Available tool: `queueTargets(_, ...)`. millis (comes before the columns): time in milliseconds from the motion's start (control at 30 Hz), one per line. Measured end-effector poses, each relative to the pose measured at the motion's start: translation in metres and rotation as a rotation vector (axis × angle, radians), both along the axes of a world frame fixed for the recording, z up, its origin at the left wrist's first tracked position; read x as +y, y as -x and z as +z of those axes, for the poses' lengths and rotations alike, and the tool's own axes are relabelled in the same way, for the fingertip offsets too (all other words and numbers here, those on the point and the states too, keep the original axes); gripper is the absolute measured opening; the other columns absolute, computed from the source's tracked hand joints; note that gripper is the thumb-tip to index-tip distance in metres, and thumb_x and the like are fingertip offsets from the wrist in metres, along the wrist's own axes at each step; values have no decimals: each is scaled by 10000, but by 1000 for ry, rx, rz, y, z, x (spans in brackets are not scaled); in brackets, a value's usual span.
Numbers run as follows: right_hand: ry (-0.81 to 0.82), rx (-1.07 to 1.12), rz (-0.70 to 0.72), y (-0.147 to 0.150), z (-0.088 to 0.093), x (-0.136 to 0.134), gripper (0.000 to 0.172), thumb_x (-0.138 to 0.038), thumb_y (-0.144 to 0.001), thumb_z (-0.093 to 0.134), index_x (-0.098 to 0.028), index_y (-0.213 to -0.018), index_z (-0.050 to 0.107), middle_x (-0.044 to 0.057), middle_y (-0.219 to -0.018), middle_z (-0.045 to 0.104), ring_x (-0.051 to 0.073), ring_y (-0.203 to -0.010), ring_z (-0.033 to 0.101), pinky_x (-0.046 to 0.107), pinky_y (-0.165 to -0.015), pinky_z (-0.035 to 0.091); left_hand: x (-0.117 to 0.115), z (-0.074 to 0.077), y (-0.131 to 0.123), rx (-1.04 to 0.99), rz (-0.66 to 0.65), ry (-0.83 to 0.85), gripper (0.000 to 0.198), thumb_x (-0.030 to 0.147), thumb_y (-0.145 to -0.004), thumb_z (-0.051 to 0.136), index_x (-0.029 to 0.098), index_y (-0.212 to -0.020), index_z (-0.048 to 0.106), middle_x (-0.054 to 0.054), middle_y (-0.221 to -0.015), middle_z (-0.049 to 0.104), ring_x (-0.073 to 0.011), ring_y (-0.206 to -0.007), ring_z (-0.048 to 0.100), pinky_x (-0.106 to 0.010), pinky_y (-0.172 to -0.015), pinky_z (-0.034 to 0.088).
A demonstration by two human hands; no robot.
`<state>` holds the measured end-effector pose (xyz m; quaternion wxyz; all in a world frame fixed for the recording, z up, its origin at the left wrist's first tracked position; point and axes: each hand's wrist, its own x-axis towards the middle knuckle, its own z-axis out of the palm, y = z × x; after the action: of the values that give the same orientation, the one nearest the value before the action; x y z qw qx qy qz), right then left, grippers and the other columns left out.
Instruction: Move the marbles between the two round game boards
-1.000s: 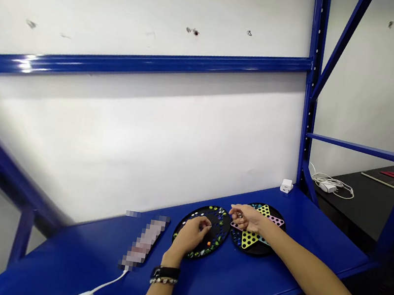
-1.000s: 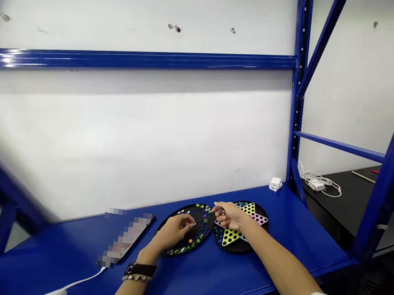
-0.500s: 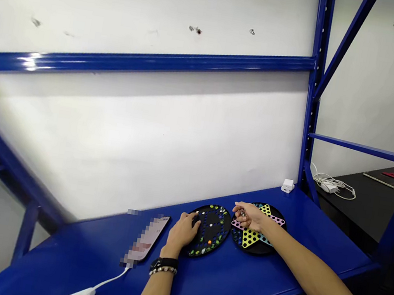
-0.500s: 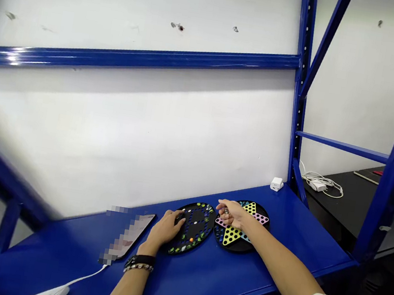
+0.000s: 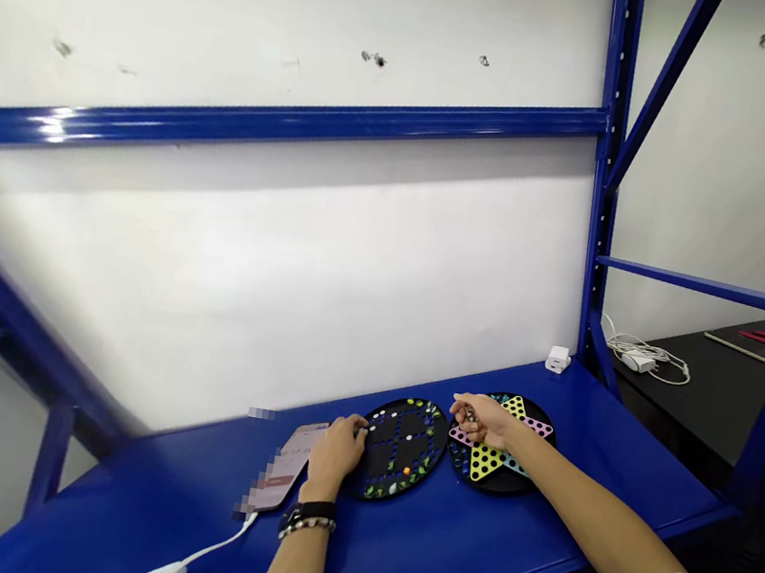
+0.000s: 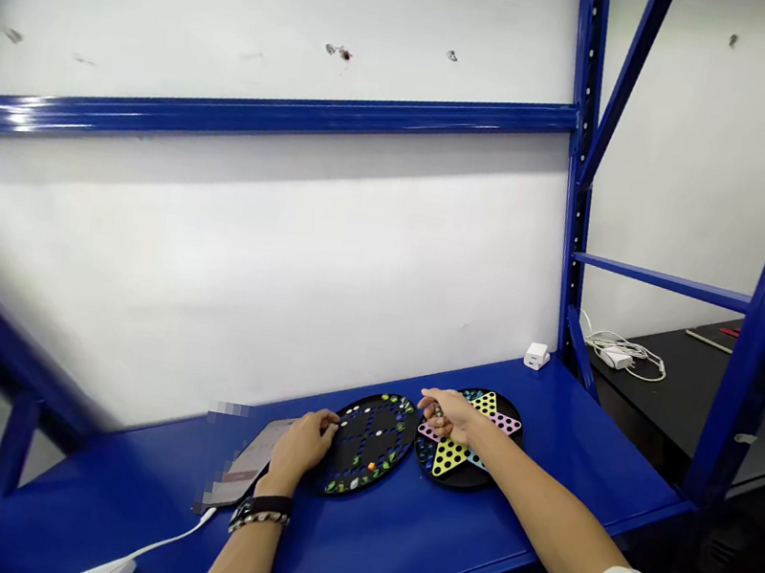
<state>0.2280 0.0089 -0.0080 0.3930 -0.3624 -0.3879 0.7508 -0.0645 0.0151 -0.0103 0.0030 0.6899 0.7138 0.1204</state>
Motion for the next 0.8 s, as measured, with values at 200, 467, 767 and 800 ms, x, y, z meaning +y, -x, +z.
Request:
queueTargets(200,55,7,54,3,6,-2,295,-395,-929,562,-144,-775,575,-63,-587,442,17,-382,266,137,-335,173,-11,14,-31,-191,-188,-142,281,369,-935,441,235,-1065,651,-48,-1059,709,-220,-950,654,-313,-799,492)
queueTargets(467,63,13,373,7,3,-7,346,-477,-938,530,-167,-787,511,-46,-628,500,17,-375,291,121,-344,181,-40,26,-106,-520,-595,-205,310,387,-888,541,240,-1155,602,-31,-1089,699,-177,-895,644,-305,-841,498)
queueTargets(767,40,16,179,5,-2,1,350,-370,-982,450,-190,-683,423,-99,-505,334,31,-342,183,154,-323,126,-35,31,-42,-400,-464,345,281,458,-702,670,178,-719,659,13,-596,623,-146,-581,553,-244,-546,380)
queueTargets(800,50,22,169,4,-2,1,355,-383,-979,458,-190,-683,428,-99,-505,336,31,-343,188,154,-323,132,-36,30,-36,-410,-462,458,295,461,-656,705,171,-684,657,15,-579,618,-140,-568,546,-238,-534,367)
